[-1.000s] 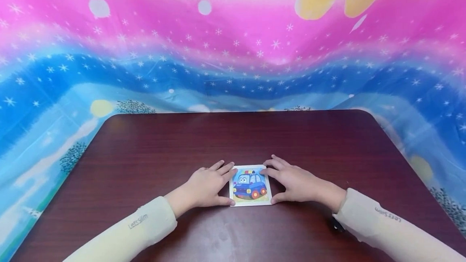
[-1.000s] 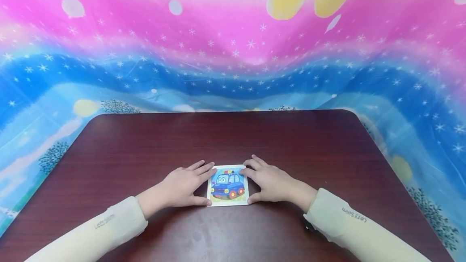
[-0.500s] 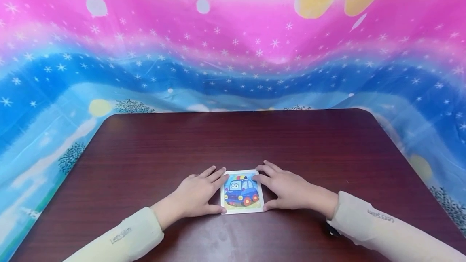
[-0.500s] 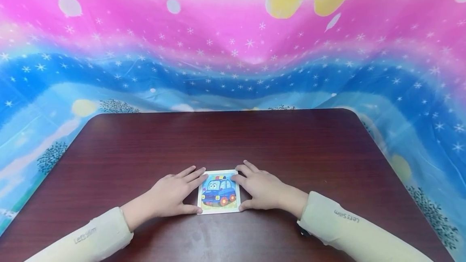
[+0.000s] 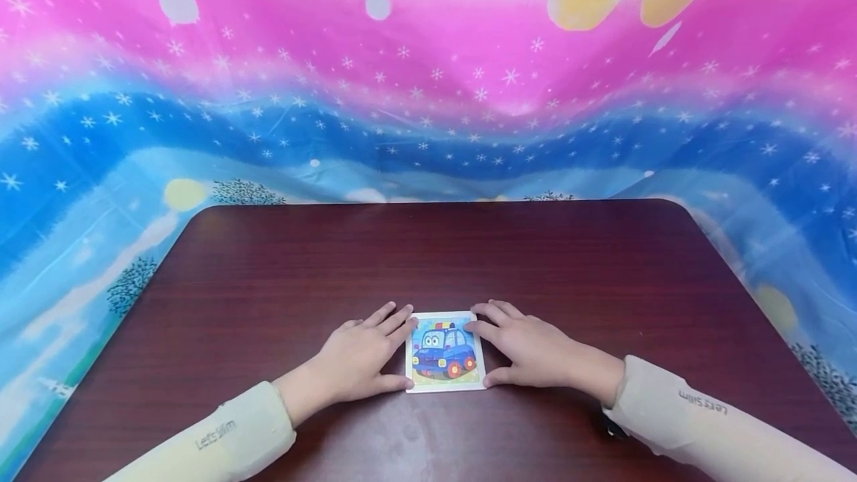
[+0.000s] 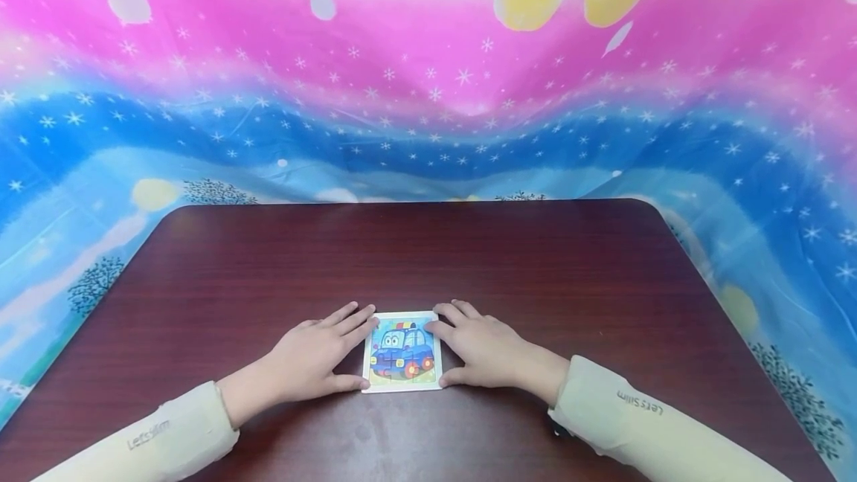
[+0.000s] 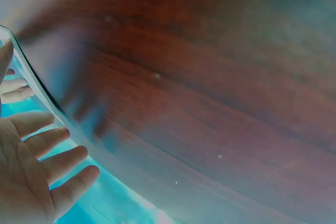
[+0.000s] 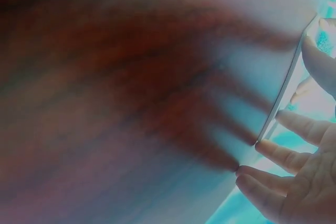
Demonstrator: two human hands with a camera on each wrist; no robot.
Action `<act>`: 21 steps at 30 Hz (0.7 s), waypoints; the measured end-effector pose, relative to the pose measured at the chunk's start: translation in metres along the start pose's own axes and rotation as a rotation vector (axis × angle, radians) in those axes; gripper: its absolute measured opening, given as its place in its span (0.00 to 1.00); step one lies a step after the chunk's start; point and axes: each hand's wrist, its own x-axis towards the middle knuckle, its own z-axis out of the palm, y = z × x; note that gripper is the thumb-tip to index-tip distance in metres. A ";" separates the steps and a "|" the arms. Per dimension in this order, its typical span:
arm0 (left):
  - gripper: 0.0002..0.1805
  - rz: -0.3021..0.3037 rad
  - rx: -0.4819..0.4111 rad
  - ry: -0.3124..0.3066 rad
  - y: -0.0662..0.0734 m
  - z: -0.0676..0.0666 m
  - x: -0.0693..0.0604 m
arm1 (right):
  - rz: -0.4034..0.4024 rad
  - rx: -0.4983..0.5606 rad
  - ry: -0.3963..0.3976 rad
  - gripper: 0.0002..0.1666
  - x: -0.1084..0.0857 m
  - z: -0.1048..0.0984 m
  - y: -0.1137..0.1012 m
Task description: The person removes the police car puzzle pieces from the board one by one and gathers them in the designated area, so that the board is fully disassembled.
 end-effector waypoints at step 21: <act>0.46 -0.056 -0.067 0.058 0.005 0.005 -0.006 | -0.041 0.185 0.032 0.30 0.047 -0.020 -0.010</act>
